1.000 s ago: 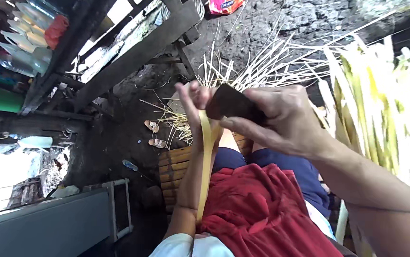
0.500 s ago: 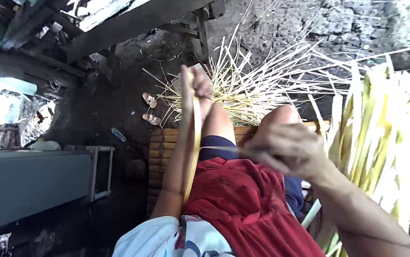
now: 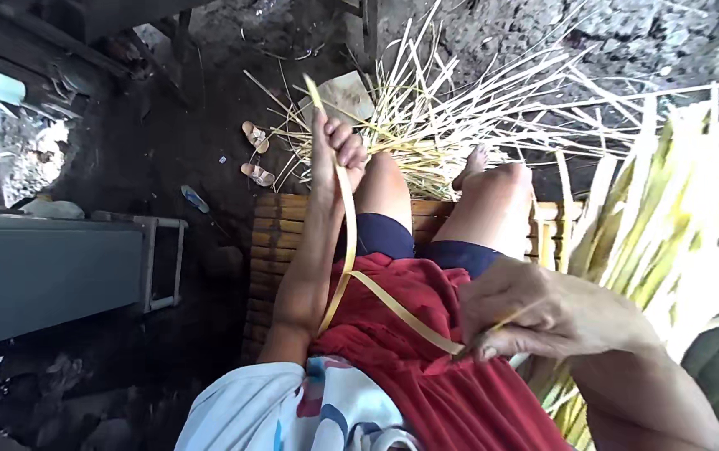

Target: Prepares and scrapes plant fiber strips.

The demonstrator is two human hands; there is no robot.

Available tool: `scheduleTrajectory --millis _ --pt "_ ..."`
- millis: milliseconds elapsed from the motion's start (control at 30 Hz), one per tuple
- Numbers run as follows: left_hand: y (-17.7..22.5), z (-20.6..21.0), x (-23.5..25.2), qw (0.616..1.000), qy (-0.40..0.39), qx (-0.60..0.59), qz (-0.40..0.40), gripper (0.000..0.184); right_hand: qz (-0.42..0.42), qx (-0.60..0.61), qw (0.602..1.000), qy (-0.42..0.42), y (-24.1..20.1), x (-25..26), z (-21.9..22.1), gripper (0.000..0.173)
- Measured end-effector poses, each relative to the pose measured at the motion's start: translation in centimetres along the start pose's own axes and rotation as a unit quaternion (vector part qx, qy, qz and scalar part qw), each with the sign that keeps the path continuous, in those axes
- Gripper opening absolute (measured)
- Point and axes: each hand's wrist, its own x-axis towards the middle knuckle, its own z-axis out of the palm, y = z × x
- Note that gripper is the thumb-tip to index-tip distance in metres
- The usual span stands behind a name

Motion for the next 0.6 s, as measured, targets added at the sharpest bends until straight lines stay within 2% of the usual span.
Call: scheduleTrajectory --millis 33,67,133,167,200,267,333,400,500,567,600 --pt "-0.6 0.3 -0.4 0.998 -0.045 -0.002 -0.044 0.057 0.03 -0.021 0.998 0.049 -0.1 -0.2 -0.8 0.041" --pt "-1.4 0.9 -1.3 0.99 -0.1 0.008 -0.1 0.057 0.069 -0.066 0.987 0.132 -0.1 -0.3 -2.0 0.036" --pt "-2.8 2.0 -4.1 0.964 -0.172 0.091 -0.181 0.056 0.136 -0.14 0.931 0.309 0.2 -0.4 -4.1 0.025" --pt "-3.2 2.2 -5.5 0.957 -0.171 0.117 -0.205 0.055 0.145 -0.153 0.909 0.359 0.5 -0.2 -4.5 0.023" --pt "-3.5 2.1 -6.4 0.961 -0.143 0.121 -0.204 0.054 0.142 -0.153 0.907 0.366 0.7 0.4 -4.5 0.021" --pt "-4.7 1.5 -6.5 0.989 -0.046 0.055 -0.13 0.052 0.126 -0.137 0.93 0.317 1.7 3.0 -2.5 0.021" --pt "-5.7 1.3 -6.2 0.996 0.019 -0.025 -0.079 0.055 0.099 -0.111 0.957 0.25 3.2 4.6 -0.2 0.022" --pt "-5.1 0.6 -5.8 0.996 0.058 -0.02 -0.058 0.058 0.086 -0.055 0.98 0.172 3.1 3.2 0.8 0.028" --pt "-2.3 -2.4 -3.9 0.981 0.191 0.006 0.028 0.055 0.067 0.107 0.992 0.023 0.4 -1.3 2.2 0.039" --pt "-1.5 -3.7 -3.0 0.974 0.218 0.0 0.051 0.054 0.084 0.148 0.985 0.028 -0.1 -2.6 2.4 0.035" --pt "-1.9 -3.8 -3.3 0.984 0.176 0.01 0.021 0.054 0.121 0.128 0.981 0.078 0.1 -2.8 1.8 0.032"
